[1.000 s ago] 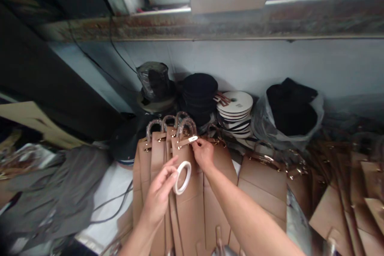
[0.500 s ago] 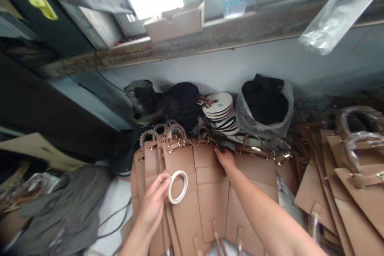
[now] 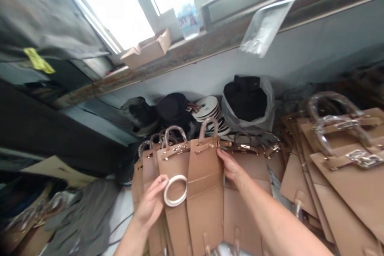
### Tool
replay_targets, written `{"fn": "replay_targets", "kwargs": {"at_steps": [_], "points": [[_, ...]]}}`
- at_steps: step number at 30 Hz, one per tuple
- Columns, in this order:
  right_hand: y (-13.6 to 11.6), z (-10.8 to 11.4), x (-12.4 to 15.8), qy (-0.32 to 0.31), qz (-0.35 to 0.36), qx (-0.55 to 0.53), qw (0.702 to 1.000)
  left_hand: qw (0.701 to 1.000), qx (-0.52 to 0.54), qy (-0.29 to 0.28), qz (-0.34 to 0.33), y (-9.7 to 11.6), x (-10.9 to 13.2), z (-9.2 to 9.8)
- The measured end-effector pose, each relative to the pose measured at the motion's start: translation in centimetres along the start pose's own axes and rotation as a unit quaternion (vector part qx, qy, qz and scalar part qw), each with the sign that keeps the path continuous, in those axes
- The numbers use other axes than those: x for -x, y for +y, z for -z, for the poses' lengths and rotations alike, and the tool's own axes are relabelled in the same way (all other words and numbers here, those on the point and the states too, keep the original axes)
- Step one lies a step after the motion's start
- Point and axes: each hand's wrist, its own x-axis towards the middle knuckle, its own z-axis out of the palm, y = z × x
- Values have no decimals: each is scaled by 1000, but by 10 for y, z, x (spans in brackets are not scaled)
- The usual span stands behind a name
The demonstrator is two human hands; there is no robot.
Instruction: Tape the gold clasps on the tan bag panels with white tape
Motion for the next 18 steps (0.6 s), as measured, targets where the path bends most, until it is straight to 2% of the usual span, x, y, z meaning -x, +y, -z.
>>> {"fn": "replay_targets", "kwargs": {"at_steps": [2,5,7,9,11,14,16,18], "points": [[-5,-16,3,-24,-8,1,1000,998,-26,-50,9,6,2,-21],[-13,-30,11,1,0,9,1000,992,-27,-121,12,11,1,-56],[-19,-24,26,38,17,4,999,989,-7,-145,23,11,0,-74],[-24,-6,47,80,32,-6,996,988,9,-147,41,8,-1,-85],[-28,18,71,136,36,-14,990,988,26,-135,68,4,-2,-89],[-33,48,101,262,35,-5,964,991,46,-87,95,-8,-7,-82],[-36,56,115,336,49,24,940,994,46,-47,91,-17,-13,-73],[-39,55,123,371,73,74,923,996,32,-17,79,-27,-18,-64]]}}
